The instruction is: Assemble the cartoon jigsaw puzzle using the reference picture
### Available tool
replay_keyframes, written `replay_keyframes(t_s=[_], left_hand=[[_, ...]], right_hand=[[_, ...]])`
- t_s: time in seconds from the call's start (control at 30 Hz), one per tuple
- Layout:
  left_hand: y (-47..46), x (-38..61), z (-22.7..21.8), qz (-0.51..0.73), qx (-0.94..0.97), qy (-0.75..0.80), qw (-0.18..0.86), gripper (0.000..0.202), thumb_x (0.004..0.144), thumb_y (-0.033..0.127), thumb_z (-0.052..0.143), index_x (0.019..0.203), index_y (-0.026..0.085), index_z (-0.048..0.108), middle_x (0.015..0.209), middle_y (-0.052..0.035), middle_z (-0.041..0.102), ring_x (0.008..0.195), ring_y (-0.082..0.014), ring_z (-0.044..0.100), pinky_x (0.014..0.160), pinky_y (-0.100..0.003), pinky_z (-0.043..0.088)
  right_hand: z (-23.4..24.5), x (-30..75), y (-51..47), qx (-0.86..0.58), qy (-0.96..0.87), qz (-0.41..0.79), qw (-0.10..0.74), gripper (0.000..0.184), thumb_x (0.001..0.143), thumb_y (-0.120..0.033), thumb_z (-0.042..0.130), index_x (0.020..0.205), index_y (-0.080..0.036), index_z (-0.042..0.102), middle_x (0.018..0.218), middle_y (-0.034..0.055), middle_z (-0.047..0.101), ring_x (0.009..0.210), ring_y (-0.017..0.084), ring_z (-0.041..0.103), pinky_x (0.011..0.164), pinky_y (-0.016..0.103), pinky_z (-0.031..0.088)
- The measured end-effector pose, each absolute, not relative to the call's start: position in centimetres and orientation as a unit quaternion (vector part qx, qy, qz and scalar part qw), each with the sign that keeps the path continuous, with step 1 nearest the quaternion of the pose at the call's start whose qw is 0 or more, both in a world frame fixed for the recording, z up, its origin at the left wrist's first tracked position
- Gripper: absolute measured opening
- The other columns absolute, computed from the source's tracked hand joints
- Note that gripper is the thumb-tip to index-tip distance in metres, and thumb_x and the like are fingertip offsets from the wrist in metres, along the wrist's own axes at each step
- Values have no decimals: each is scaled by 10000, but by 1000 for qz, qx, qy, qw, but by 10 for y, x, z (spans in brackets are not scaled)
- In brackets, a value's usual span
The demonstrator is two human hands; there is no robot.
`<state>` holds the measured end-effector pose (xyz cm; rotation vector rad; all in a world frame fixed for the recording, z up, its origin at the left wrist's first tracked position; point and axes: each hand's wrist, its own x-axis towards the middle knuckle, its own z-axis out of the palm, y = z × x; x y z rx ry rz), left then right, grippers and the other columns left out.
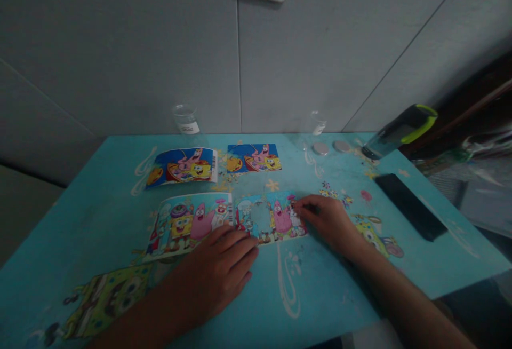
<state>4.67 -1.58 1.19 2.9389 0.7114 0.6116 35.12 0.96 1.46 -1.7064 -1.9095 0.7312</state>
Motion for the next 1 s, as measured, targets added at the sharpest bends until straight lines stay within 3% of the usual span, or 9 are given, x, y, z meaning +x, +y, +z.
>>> replay_keyframes(t_s=[0.27, 0.6, 0.73, 0.87, 1.0], left_hand=[[-16, 46, 14, 194, 953, 231, 30, 253, 1032, 221, 487, 1212, 199, 662, 1217, -28, 703, 1102, -204, 604, 1081, -424, 366], [-14, 48, 15, 200, 954, 224, 9, 261, 1046, 244, 458, 1175, 196, 680, 1192, -12, 714, 1092, -197, 602, 1099, -400, 311], [-11, 48, 18, 217, 953, 213, -15, 274, 1048, 236, 445, 1175, 207, 685, 1177, -2, 722, 1074, -181, 605, 1098, -381, 314], [-12, 47, 11, 235, 948, 214, -19, 269, 1048, 245, 449, 1169, 216, 688, 1178, -1, 721, 1091, -184, 597, 1107, -385, 320], [-14, 45, 5, 233, 947, 219, -20, 260, 1038, 254, 476, 1188, 208, 684, 1200, -16, 713, 1133, -204, 586, 1108, -402, 328]], right_hand=[[12, 352, 10, -566, -760, 204, 245, 132, 927, -165, 667, 895, -249, 763, 930, 2, 770, 859, 180, 703, 811, 305, 510], [10, 347, 1, -550, -813, 88, 171, 218, 964, -171, 676, 1122, -287, 770, 1055, 37, 750, 957, 220, 680, 898, 399, 460], [14, 353, 2, -535, -817, 94, 192, 216, 1005, -197, 600, 1138, -259, 758, 1055, 50, 743, 961, 215, 672, 904, 385, 470], [15, 391, 10, -630, -739, 38, 235, 222, 1003, -242, 567, 1076, -223, 776, 1011, 69, 740, 909, 221, 686, 866, 373, 500], [12, 430, 14, -733, -650, 19, 202, 262, 958, -343, 608, 1088, -199, 784, 1027, 91, 746, 879, 252, 694, 819, 389, 517]])
